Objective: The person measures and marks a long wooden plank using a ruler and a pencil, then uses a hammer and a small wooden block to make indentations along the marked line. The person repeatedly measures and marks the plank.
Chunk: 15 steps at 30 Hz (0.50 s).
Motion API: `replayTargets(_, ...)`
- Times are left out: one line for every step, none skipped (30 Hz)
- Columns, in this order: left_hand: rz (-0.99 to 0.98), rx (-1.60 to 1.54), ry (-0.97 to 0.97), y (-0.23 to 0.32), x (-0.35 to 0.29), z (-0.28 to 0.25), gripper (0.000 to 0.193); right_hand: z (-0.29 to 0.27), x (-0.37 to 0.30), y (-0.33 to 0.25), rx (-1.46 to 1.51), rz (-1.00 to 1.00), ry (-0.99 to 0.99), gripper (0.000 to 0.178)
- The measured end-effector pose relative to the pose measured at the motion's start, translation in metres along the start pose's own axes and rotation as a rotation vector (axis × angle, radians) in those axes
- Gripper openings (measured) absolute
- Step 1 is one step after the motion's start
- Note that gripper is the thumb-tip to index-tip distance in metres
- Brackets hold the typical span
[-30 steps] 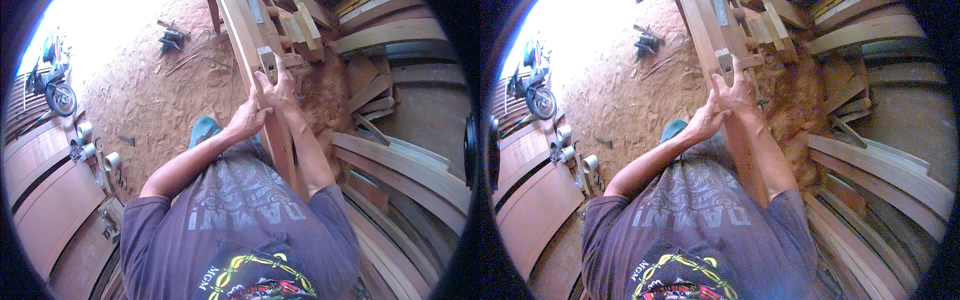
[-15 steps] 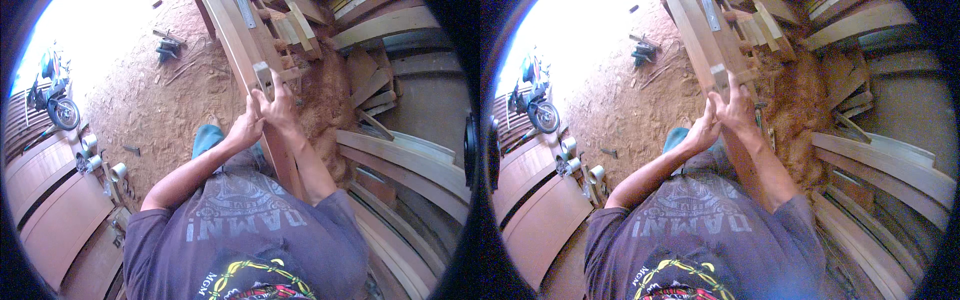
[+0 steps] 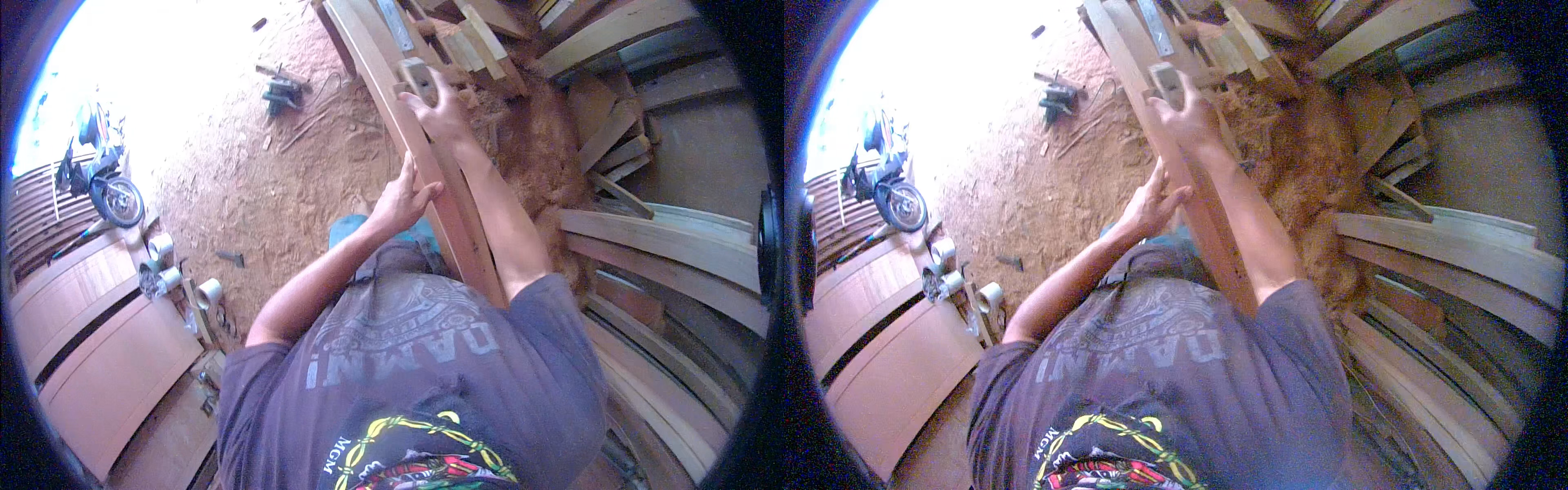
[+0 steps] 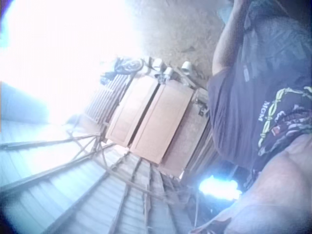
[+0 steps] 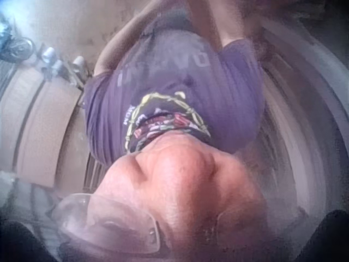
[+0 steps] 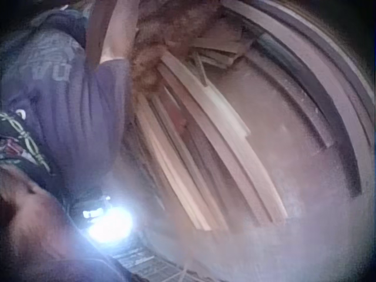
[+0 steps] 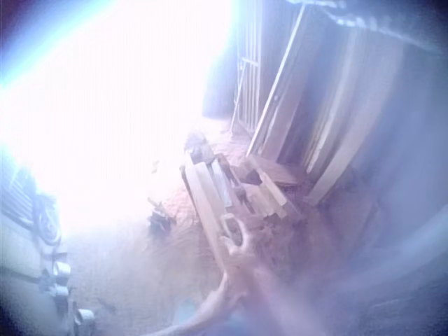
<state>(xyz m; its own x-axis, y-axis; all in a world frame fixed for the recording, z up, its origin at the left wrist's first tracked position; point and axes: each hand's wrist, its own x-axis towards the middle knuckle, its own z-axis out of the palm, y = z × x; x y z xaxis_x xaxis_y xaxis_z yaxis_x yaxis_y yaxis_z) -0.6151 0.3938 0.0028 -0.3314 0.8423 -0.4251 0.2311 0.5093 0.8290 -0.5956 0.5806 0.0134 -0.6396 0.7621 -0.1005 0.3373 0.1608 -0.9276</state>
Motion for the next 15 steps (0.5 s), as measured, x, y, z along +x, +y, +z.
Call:
replayTargets(0.006, 0.021, 0.019, -0.002, -0.001, 0.001, 0.104, -0.006, -0.004, 0.011, 0.157, -0.044, 0.095, 0.076)
replayTargets(0.002, 0.039, 0.036, -0.004, -0.002, 0.002, 0.105, -0.014, -0.008, 0.022, 0.190, 0.003, 0.196, 0.077)
replayTargets(-0.024, 0.059, 0.014, -0.006, -0.001, 0.001, 0.105, -0.025, -0.018, 0.034, 0.216, 0.083, 0.297, 0.078)
replayTargets(-0.024, 0.020, 0.005, -0.008, -0.003, 0.002, 0.106, -0.040, -0.031, 0.046, 0.242, 0.082, 0.399, 0.079)
replayTargets(-0.038, -0.018, -0.008, -0.009, -0.001, 0.001, 0.106, -0.049, -0.042, 0.056, 0.310, 0.163, 0.435, 0.081)
replayTargets(-0.037, -0.060, -0.009, -0.009, 0.000, 0.001, 0.106, -0.057, -0.053, 0.065, 0.383, 0.157, 0.475, 0.082)
replayTargets(-0.043, -0.051, -0.015, -0.010, 0.001, 0.001, 0.107, -0.066, -0.067, 0.074, 0.411, 0.165, 0.450, 0.084)
replayTargets(-0.040, -0.047, -0.011, -0.011, 0.001, 0.001, 0.107, -0.072, -0.081, 0.081, 0.444, 0.133, 0.417, 0.086)
replayTargets(-0.027, -0.046, -0.002, -0.012, 0.002, 0.002, 0.107, -0.079, -0.092, 0.087, 0.388, 0.255, 0.462, 0.080)
replayTargets(-0.052, -0.085, -0.009, -0.013, 0.003, 0.001, 0.106, -0.081, -0.103, 0.091, 0.338, 0.344, 0.510, 0.076)
replayTargets(-0.067, -0.128, -0.012, -0.014, 0.004, 0.001, 0.105, -0.085, -0.115, 0.096, 0.458, 0.399, 0.525, 0.075)
replayTargets(-0.068, -0.177, -0.009, -0.016, 0.006, 0.000, 0.104, -0.087, -0.127, 0.100, 0.417, 0.466, 0.599, 0.075)
replayTargets(-0.013, -0.217, -0.008, -0.019, 0.010, -0.002, 0.101, -0.091, -0.135, 0.103, 0.517, 0.417, 0.583, 0.073)
replayTargets(0.061, -0.264, 0.002, -0.022, 0.019, -0.007, 0.098, -0.094, -0.144, 0.106, 0.621, 0.407, 0.608, 0.071)
replayTargets(0.098, -0.305, 0.000, -0.024, 0.030, -0.012, 0.096, -0.097, -0.152, 0.107, 0.681, 0.364, 0.598, 0.069)
